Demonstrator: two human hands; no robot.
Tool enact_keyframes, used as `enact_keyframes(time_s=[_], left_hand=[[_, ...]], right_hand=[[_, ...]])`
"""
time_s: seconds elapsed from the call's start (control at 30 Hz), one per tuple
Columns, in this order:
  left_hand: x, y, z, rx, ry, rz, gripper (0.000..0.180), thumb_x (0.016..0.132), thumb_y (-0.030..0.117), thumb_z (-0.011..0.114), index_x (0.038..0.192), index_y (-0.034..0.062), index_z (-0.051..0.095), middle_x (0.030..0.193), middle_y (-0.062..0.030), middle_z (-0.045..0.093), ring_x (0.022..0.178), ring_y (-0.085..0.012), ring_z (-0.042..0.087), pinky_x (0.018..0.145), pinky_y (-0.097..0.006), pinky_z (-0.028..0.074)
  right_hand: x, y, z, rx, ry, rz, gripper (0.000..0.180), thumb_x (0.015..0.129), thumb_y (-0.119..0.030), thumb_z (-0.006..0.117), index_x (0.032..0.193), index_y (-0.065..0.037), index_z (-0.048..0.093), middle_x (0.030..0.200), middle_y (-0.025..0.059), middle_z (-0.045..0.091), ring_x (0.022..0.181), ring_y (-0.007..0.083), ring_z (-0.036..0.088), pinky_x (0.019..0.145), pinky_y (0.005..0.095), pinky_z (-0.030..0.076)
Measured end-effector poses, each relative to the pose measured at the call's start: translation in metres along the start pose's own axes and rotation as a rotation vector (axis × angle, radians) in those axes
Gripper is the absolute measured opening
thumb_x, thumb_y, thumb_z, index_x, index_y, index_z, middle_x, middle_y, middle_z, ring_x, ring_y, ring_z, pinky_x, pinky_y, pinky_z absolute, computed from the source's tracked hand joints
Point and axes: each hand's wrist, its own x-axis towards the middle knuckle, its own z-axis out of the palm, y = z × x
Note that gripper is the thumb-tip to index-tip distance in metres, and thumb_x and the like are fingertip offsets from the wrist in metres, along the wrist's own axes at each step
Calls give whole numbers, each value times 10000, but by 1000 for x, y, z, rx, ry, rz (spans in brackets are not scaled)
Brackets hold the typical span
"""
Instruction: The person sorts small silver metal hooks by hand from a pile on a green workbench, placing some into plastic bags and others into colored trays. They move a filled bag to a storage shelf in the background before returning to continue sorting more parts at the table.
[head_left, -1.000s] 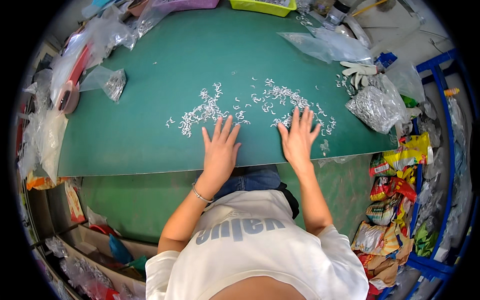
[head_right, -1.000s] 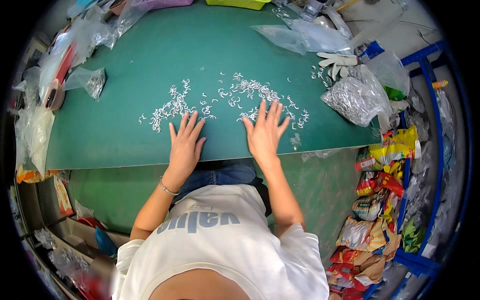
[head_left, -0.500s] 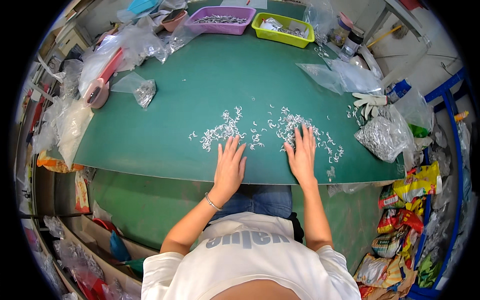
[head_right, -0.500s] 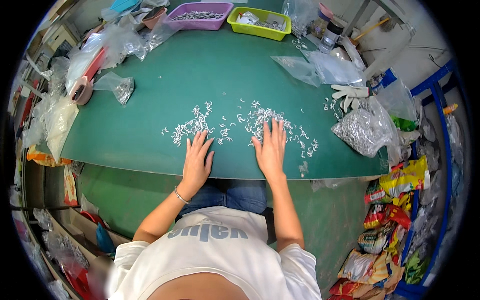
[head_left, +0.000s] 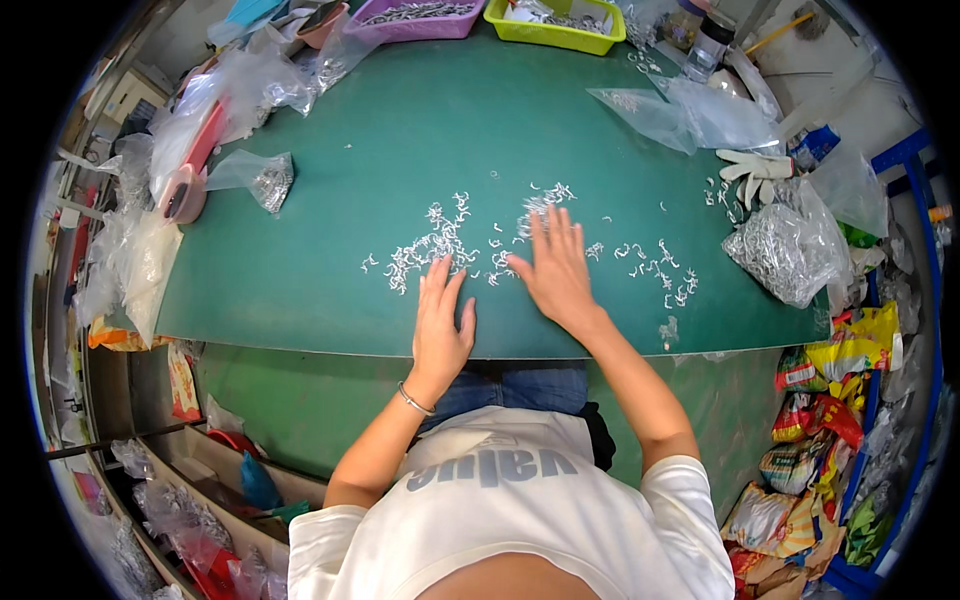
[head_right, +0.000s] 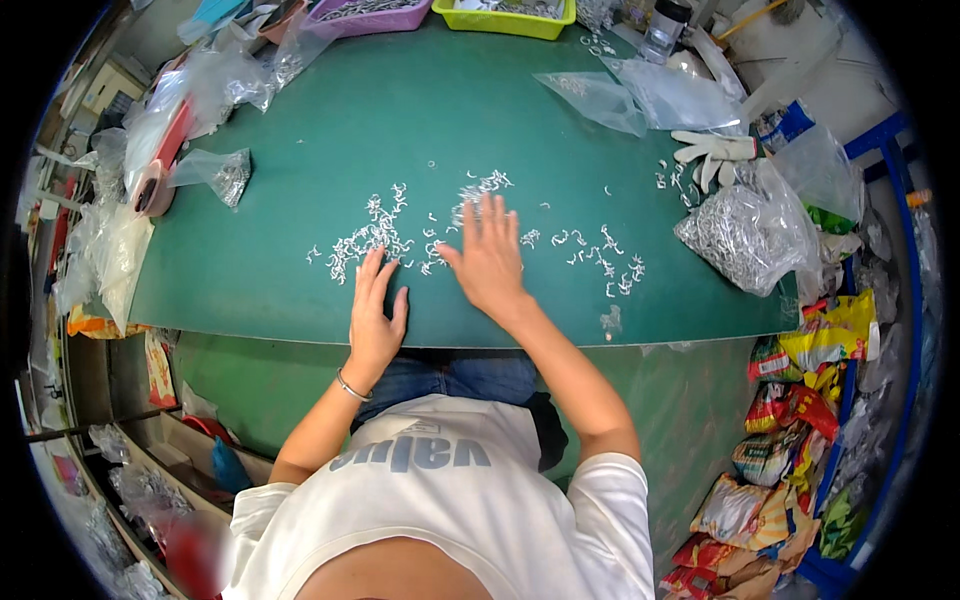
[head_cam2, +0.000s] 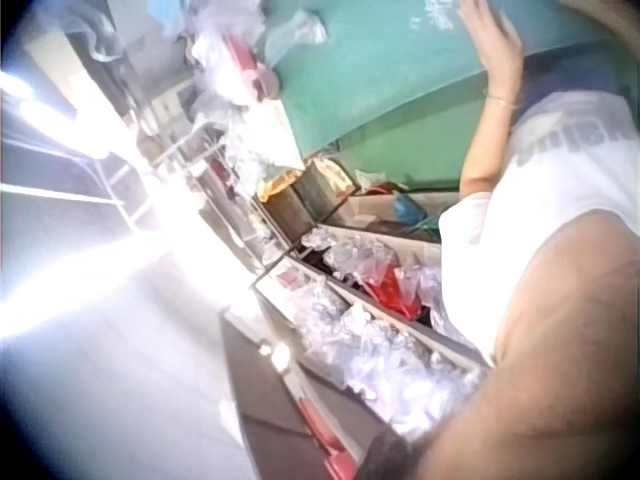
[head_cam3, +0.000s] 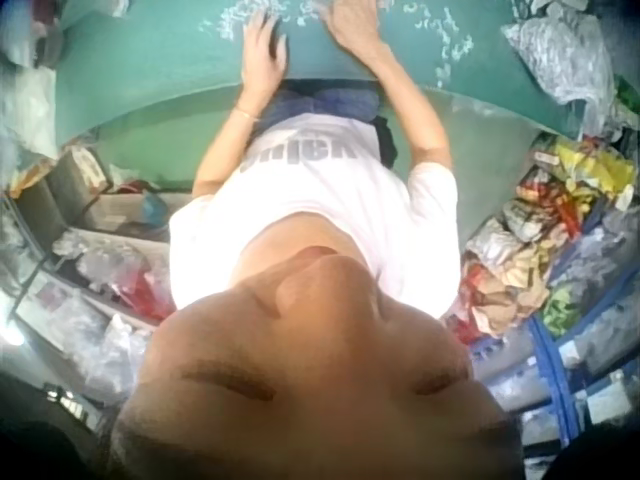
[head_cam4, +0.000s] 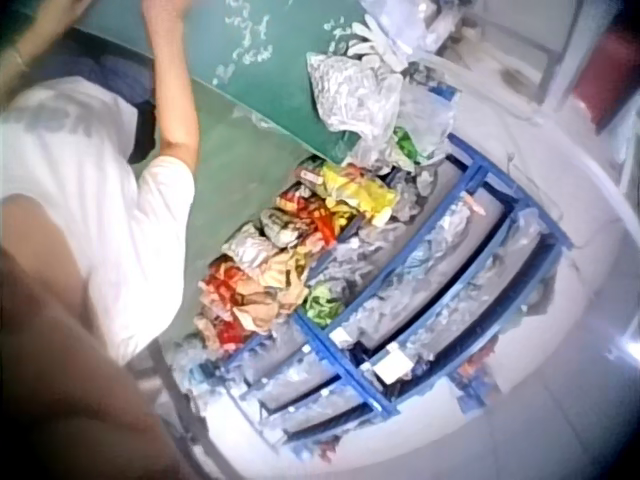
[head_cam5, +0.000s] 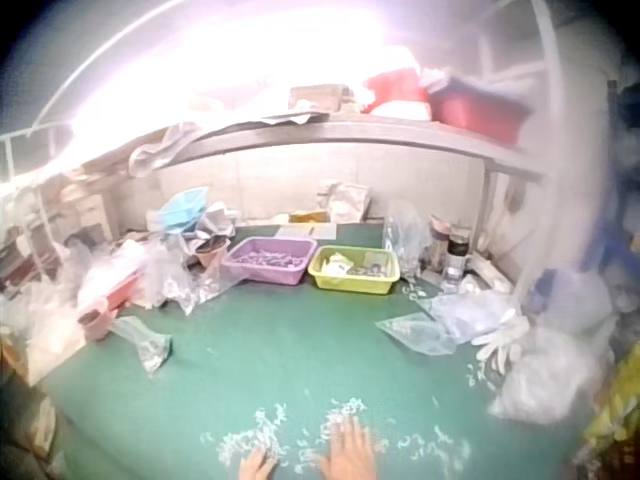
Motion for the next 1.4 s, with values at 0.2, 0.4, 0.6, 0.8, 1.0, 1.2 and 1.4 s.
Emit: enact_keyframes(time_s=[0.2,0.4,0.6,0.8,1.0,1.2,1.4], left_hand=[[14,22,-7,81,-272,78,551,851,65,613,1364,33,415,1489,-166,316,1392,-400,239,1101,-594,189],[51,22,43,325,-378,237,535,899,184,564,1384,30,399,1498,-130,306,1388,-360,253,1074,-621,214],[58,-3,15,438,-390,166,525,899,145,545,1389,32,395,1504,-135,296,1388,-368,257,1080,-623,201],[69,41,42,210,-493,403,562,885,193,584,1391,40,393,1503,-128,300,1393,-366,244,1062,-641,210],[82,20,40,463,-469,376,498,857,43,542,1347,36,454,1480,-118,344,1376,-356,289,1049,-650,225],[89,58,66,218,-555,500,501,869,122,575,1348,45,448,1470,-114,349,1364,-331,299,1059,-628,237],[98,43,79,467,-505,441,522,885,140,556,1379,50,414,1492,-96,317,1376,-319,284,1063,-623,242]], right_hand=[[-20,13,-43,-10,144,64,575,920,-311,563,1353,41,422,1443,301,306,1387,433,224,1129,535,163],[-13,16,-13,-47,16,18,546,950,-275,503,1361,66,389,1455,291,299,1389,414,238,1132,524,176],[-13,-2,-28,272,7,-60,486,939,-206,513,1325,75,421,1429,257,353,1374,408,271,1125,510,217],[-49,13,-40,138,26,53,426,895,-107,547,1278,64,471,1394,207,408,1348,411,314,1114,511,246],[-79,34,-73,-23,178,157,419,869,-123,594,1245,44,516,1422,194,382,1350,408,312,1069,555,251],[-86,35,-77,-267,92,384,480,851,-251,646,1273,-45,545,1487,170,294,1386,444,183,1021,687,128],[-90,48,-84,-203,88,383,493,827,-246,669,1289,-118,555,1485,159,294,1381,449,189,1023,688,120]])
